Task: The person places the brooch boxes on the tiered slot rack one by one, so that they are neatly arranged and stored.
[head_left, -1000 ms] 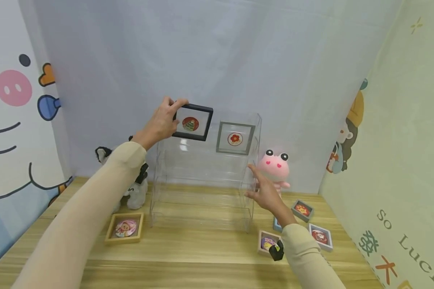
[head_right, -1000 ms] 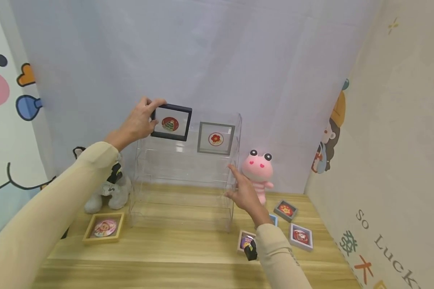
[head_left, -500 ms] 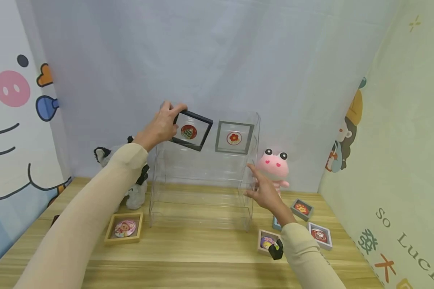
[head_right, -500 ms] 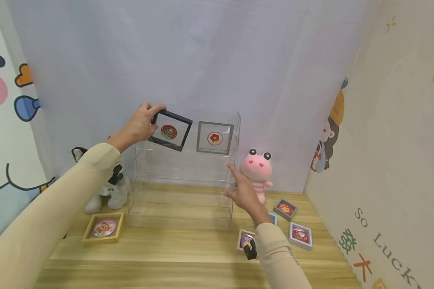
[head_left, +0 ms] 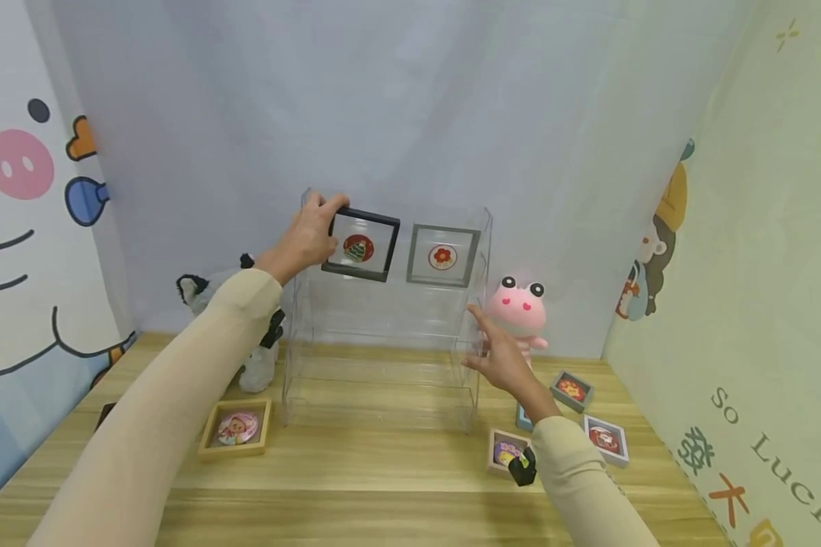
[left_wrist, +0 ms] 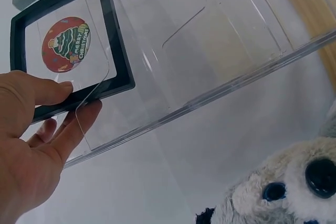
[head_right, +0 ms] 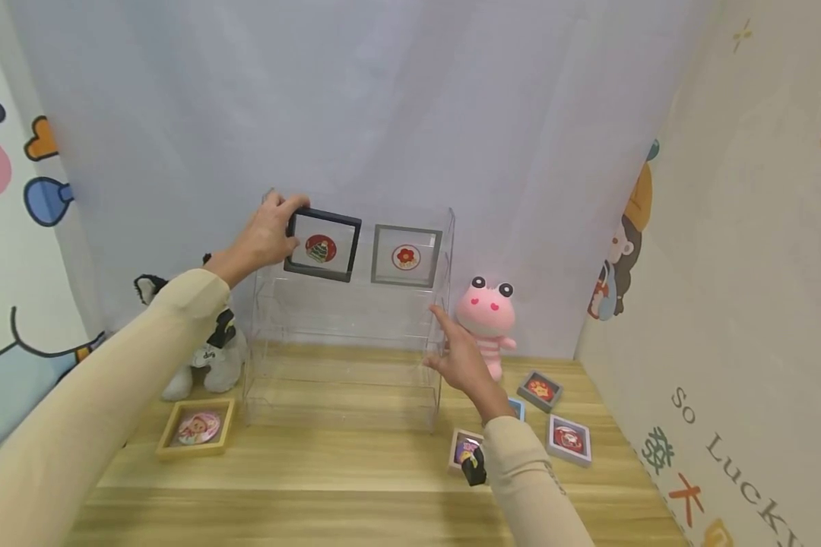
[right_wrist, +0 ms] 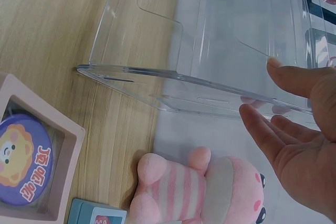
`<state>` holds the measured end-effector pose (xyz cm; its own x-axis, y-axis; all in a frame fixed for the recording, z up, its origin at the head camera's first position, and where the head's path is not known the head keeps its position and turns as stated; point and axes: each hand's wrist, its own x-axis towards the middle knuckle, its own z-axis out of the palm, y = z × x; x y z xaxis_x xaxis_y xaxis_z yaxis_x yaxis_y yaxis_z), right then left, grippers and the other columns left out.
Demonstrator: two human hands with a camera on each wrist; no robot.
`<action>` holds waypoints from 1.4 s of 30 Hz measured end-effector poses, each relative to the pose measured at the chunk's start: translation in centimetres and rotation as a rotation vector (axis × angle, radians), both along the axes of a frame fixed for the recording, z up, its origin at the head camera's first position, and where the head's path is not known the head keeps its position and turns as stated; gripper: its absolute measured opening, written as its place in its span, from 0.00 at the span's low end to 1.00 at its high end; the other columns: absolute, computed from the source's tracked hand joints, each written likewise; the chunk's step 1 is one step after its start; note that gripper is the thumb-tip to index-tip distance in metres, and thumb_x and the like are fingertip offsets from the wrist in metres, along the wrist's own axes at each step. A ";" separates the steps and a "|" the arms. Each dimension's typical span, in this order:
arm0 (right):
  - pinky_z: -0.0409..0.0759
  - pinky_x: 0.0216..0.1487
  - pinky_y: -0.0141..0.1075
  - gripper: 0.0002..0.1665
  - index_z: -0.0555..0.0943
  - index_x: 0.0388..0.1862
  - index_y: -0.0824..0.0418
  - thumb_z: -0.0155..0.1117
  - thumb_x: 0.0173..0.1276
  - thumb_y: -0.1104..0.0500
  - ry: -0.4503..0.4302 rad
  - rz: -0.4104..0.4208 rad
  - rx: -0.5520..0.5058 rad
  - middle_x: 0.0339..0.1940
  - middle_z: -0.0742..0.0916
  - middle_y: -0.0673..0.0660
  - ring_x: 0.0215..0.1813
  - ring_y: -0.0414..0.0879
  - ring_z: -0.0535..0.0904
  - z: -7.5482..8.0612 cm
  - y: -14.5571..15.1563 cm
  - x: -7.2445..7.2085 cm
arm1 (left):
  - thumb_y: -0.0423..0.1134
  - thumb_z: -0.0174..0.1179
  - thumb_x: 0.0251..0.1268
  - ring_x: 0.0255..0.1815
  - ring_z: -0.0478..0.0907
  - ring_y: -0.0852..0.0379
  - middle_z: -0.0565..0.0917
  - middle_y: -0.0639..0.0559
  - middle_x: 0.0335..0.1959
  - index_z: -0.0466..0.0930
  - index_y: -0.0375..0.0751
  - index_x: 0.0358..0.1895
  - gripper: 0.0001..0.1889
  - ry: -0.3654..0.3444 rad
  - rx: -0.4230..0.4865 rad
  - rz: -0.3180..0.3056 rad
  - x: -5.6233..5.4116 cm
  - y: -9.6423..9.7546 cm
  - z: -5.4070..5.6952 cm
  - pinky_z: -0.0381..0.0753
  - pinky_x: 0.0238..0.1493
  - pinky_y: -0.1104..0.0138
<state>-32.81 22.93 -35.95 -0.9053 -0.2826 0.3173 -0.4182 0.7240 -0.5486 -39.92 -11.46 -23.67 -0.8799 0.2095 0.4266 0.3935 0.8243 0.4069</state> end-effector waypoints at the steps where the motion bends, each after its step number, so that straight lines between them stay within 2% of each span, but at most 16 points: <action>1: 0.83 0.50 0.56 0.54 0.57 0.80 0.54 0.74 0.59 0.69 -0.001 -0.002 0.000 0.74 0.69 0.72 0.56 0.70 0.82 0.0 0.0 0.0 | 0.21 0.53 0.65 0.28 0.62 0.48 0.65 0.34 0.55 0.60 0.45 0.74 0.35 -0.003 -0.003 0.001 0.0 0.0 0.0 0.65 0.30 0.58; 9: 0.83 0.48 0.56 0.53 0.58 0.80 0.55 0.74 0.59 0.68 0.010 -0.006 0.008 0.72 0.71 0.73 0.54 0.69 0.82 -0.1 0.0 0.1 | 0.19 0.50 0.63 0.25 0.63 0.49 0.66 0.34 0.56 0.61 0.44 0.74 0.35 -0.033 -0.014 0.031 0.1 -0.3 0.1 0.66 0.28 0.60; 19: 0.84 0.44 0.52 0.54 0.58 0.80 0.56 0.74 0.58 0.69 0.015 -0.005 0.006 0.72 0.71 0.74 0.53 0.69 0.83 -0.1 0.2 0.2 | 0.20 0.53 0.63 0.33 0.66 0.46 0.66 0.32 0.60 0.61 0.43 0.75 0.36 -0.079 -0.035 0.047 0.0 -0.1 0.6 0.70 0.34 0.58; 29: 0.84 0.48 0.54 0.54 0.56 0.80 0.55 0.74 0.59 0.69 -0.022 0.011 -0.027 0.75 0.67 0.72 0.58 0.71 0.80 0.4 -0.1 0.2 | 0.20 0.52 0.62 0.32 0.64 0.46 0.64 0.32 0.63 0.62 0.42 0.74 0.35 -0.107 -0.066 0.068 0.2 0.0 1.6 0.68 0.33 0.58; 42: 0.85 0.47 0.53 0.55 0.56 0.81 0.53 0.74 0.59 0.68 -0.041 0.019 -0.027 0.76 0.66 0.71 0.57 0.71 0.80 0.3 0.0 0.0 | 0.21 0.53 0.63 0.35 0.66 0.44 0.64 0.33 0.60 0.64 0.41 0.73 0.33 -0.096 -0.073 0.080 1.2 -0.5 2.4 0.70 0.34 0.57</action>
